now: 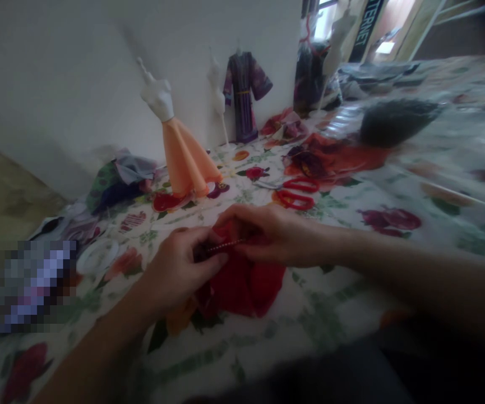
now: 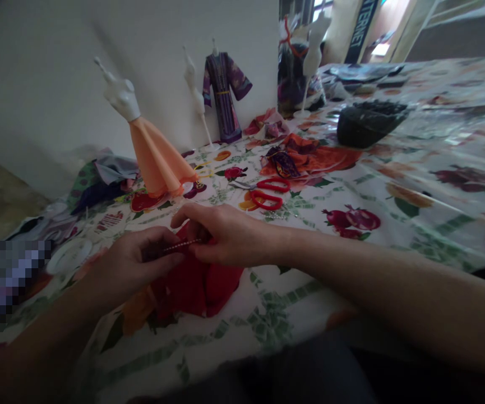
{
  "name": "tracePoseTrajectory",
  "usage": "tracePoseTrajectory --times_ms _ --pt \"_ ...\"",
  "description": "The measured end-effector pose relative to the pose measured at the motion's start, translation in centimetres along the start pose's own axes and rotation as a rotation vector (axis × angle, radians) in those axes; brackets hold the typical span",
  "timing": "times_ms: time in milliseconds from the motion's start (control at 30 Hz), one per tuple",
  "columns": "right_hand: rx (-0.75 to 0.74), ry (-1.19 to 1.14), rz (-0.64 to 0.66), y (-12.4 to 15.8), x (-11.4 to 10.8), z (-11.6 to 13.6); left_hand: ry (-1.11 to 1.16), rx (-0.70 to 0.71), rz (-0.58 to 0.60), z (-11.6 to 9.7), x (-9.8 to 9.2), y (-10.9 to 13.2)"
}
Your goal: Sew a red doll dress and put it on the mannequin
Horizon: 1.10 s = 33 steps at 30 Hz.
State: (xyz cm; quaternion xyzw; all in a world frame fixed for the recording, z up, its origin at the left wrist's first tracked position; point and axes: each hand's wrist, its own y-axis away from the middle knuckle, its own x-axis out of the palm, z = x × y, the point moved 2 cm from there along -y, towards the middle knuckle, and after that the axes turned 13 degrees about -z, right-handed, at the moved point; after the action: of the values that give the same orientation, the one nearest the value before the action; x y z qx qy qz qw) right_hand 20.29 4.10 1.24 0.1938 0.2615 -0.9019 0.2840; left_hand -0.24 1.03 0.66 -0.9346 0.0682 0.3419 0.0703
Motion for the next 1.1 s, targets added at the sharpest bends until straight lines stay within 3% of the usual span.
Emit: tracePoseTrajectory --times_ms 1100 --pt "-0.050 0.004 -0.029 -0.27 0.18 -0.65 0.014 -0.007 -0.035 -0.70 -0.05 0.17"
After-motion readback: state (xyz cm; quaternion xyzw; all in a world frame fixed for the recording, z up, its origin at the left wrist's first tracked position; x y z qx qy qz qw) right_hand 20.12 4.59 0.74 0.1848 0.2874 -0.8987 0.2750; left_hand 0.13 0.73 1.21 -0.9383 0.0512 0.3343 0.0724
